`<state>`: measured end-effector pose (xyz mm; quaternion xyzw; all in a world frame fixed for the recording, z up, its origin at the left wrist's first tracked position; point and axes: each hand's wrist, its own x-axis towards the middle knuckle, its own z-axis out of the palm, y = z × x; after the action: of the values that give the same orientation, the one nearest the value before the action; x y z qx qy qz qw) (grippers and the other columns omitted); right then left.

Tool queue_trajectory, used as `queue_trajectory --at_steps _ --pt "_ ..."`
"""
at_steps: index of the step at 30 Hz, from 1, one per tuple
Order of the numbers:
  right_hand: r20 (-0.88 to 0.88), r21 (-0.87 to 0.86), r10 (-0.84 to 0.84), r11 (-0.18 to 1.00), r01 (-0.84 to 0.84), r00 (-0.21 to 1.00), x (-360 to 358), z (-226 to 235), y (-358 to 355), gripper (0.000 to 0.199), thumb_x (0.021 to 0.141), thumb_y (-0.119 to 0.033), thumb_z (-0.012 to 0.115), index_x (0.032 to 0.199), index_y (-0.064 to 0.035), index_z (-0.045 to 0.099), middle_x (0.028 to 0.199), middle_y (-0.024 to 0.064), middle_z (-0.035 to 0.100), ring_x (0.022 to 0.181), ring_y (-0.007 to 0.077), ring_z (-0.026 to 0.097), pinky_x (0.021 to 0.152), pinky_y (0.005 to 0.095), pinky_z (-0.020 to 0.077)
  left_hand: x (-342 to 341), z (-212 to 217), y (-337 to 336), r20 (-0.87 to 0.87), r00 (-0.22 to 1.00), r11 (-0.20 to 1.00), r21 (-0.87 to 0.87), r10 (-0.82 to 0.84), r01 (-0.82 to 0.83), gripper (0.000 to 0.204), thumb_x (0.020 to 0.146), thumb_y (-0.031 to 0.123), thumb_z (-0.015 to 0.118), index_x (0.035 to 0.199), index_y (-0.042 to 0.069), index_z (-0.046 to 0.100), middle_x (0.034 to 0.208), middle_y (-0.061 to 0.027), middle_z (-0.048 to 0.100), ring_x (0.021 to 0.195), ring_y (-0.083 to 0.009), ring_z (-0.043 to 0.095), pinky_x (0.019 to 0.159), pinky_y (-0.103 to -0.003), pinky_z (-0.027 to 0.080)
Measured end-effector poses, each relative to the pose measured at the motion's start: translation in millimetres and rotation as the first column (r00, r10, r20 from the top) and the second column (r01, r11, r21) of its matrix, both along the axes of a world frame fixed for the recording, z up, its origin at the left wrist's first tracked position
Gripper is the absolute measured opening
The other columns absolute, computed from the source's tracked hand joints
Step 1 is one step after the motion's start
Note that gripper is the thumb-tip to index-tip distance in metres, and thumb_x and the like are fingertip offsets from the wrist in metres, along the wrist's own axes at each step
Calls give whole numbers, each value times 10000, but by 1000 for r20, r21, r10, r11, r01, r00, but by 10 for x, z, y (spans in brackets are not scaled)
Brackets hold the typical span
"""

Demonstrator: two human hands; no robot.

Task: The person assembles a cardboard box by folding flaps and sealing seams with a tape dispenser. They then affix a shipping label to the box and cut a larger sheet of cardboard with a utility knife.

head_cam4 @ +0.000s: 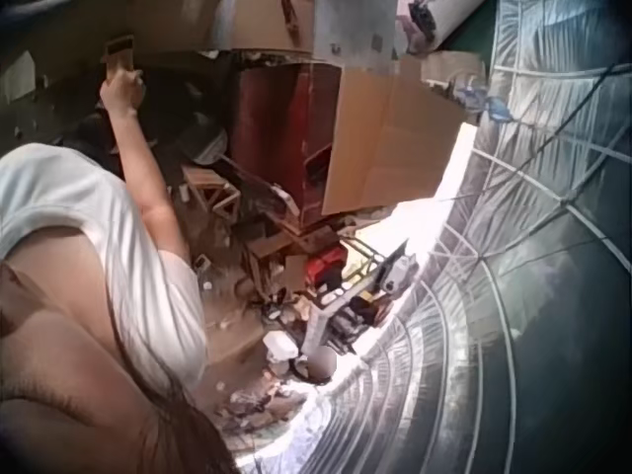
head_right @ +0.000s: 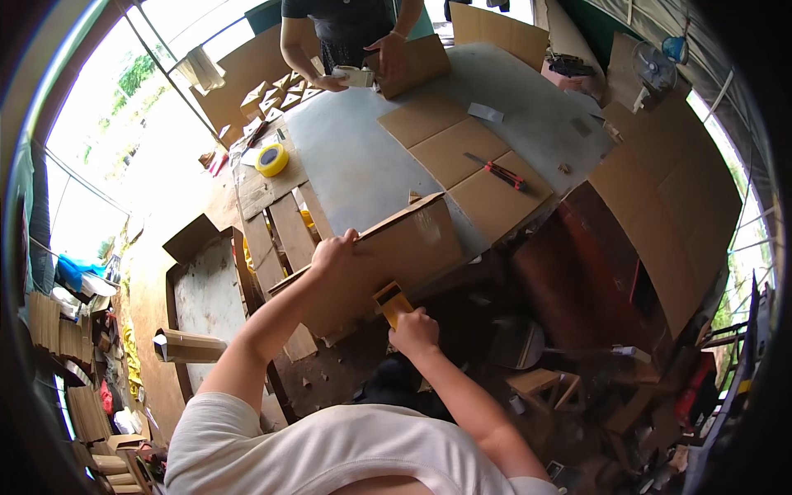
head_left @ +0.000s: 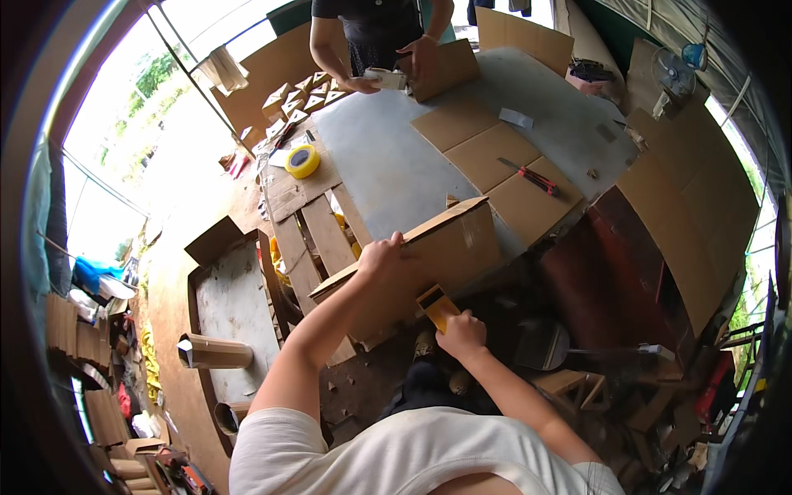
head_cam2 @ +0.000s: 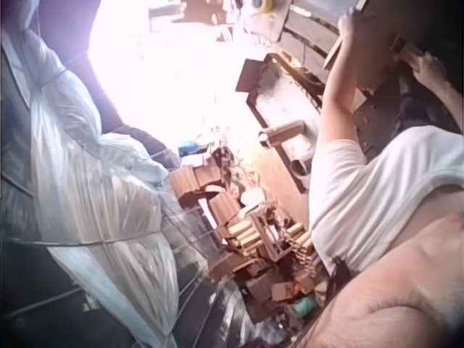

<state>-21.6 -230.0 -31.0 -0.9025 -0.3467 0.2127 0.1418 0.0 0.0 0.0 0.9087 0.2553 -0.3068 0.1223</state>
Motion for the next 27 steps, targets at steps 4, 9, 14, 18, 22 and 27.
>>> queue_trajectory --at_steps 4,9,14,18,22,27 --pt "17 -100 11 995 -9 1000 -108 48 343 243 664 -197 611 849 -49 664 879 215 620 793 301 630 677 361 518 -356 -462 -155 329 894 881 455 -306 134 873 700 644 504 1334 75 311 1325 -164 347 1141 -255 431 823 -381 426" --pt "402 -416 272 905 -90 874 -329 -512 653 224 716 -149 541 820 -3 674 832 201 616 708 304 613 540 444 504 -314 -787 -526 450 677 680 726 -582 103 887 702 614 505 1350 52 280 1387 -195 246 1270 -319 258 1034 -433 209" --pt "231 -17 69 998 -67 971 -124 -122 -43 387 674 -246 625 1052 -166 599 765 175 558 686 317 600 597 396 499 -1057 -905 -533 466 586 706 651 -663 280 595 754 469 559 1191 67 516 1388 -134 285 1272 -276 279 1031 -417 225" --pt "248 397 -122 918 14 961 -328 325 -667 563 594 -226 729 1135 -255 575 721 102 503 621 294 581 563 385 506 -1522 -734 -797 370 357 472 -841 858 -264 505 815 464 551 1026 8 596 954 -126 634 899 -271 607 825 -365 469" --pt "161 672 -64 738 -63 985 -658 720 -486 573 596 -180 735 1145 -213 574 754 105 514 593 269 571 562 359 513 -1519 -97 -563 -391 583 -411 -906 712 -106 597 833 569 437 1012 22 596 952 -103 635 893 -207 607 821 -350 481" --pt "133 721 -29 689 -76 991 -894 821 1 593 580 -112 746 1144 -142 565 795 137 518 631 292 575 582 368 513 -1522 215 -62 -280 496 -257 -960 822 -115 272 869 212 552 967 -36 602 866 -100 637 727 -177 641 618 -307 550"
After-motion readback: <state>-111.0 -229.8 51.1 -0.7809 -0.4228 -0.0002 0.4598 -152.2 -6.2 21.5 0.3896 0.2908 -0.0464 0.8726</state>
